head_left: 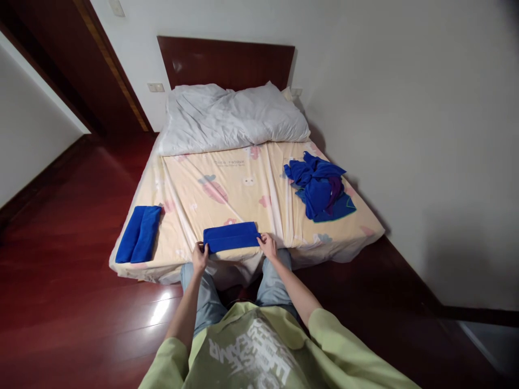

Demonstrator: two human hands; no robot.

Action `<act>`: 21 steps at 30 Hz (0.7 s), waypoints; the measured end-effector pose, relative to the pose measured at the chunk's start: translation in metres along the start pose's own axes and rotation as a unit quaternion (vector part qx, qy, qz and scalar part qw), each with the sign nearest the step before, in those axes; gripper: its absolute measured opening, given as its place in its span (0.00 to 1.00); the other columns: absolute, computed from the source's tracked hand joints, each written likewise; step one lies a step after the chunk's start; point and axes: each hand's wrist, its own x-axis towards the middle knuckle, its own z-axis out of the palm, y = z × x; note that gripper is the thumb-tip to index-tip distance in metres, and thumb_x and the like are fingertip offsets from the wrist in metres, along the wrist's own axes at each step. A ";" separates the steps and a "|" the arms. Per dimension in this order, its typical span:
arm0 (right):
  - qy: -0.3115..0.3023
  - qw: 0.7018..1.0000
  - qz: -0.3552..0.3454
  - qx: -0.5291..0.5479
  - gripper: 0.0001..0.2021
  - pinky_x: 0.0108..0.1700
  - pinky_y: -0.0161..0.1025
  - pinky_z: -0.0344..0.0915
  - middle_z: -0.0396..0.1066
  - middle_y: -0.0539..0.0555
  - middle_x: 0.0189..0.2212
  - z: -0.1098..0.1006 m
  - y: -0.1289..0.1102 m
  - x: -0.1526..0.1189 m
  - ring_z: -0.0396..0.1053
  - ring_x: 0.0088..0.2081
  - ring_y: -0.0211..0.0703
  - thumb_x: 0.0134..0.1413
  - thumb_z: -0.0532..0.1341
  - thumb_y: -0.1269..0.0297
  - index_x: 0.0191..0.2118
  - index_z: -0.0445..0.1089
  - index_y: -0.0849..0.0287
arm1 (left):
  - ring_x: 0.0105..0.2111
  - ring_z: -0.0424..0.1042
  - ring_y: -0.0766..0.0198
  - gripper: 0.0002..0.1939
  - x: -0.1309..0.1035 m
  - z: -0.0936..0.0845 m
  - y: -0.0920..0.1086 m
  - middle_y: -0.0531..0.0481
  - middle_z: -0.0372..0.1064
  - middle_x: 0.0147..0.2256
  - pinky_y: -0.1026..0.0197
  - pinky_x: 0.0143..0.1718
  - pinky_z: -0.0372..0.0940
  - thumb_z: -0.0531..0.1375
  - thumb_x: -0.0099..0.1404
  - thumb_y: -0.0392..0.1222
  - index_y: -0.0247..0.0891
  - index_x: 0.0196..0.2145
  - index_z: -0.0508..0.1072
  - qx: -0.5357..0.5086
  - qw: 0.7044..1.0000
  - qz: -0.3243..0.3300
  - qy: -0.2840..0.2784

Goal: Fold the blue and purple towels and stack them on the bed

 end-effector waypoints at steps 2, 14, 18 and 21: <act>-0.004 0.998 -0.059 -0.025 0.12 0.47 0.43 0.71 0.76 0.57 0.36 -0.005 -0.003 -0.002 0.73 0.38 0.47 0.62 0.57 0.56 0.42 0.74 0.55 | 0.38 0.73 0.53 0.14 -0.002 -0.001 0.002 0.45 0.72 0.35 0.50 0.43 0.69 0.55 0.67 0.54 0.42 0.42 0.68 0.015 0.999 0.028 0.021; -0.134 0.972 -0.185 -0.058 0.26 0.64 0.49 0.66 0.69 0.56 0.60 -0.019 -0.001 -0.007 0.68 0.59 0.48 0.60 0.51 0.74 0.61 0.70 0.52 | 0.53 0.66 0.48 0.17 -0.003 -0.008 0.003 0.45 0.74 0.53 0.41 0.59 0.60 0.49 0.70 0.42 0.44 0.47 0.76 0.049 0.987 0.143 -0.058; -0.159 0.969 -0.181 -0.050 0.30 0.63 0.48 0.66 0.66 0.56 0.62 -0.021 -0.002 -0.001 0.67 0.60 0.48 0.54 0.55 0.75 0.63 0.68 0.52 | 0.56 0.67 0.48 0.17 0.001 -0.012 -0.005 0.45 0.72 0.56 0.42 0.61 0.58 0.53 0.69 0.50 0.44 0.50 0.75 0.039 0.983 0.151 -0.097; -0.175 0.967 -0.177 -0.053 0.31 0.62 0.48 0.68 0.65 0.56 0.62 -0.020 -0.002 0.003 0.67 0.60 0.48 0.53 0.56 0.74 0.64 0.66 0.51 | 0.57 0.68 0.47 0.19 0.006 -0.016 -0.008 0.44 0.71 0.57 0.42 0.62 0.57 0.58 0.65 0.52 0.44 0.51 0.74 0.040 0.980 0.154 -0.122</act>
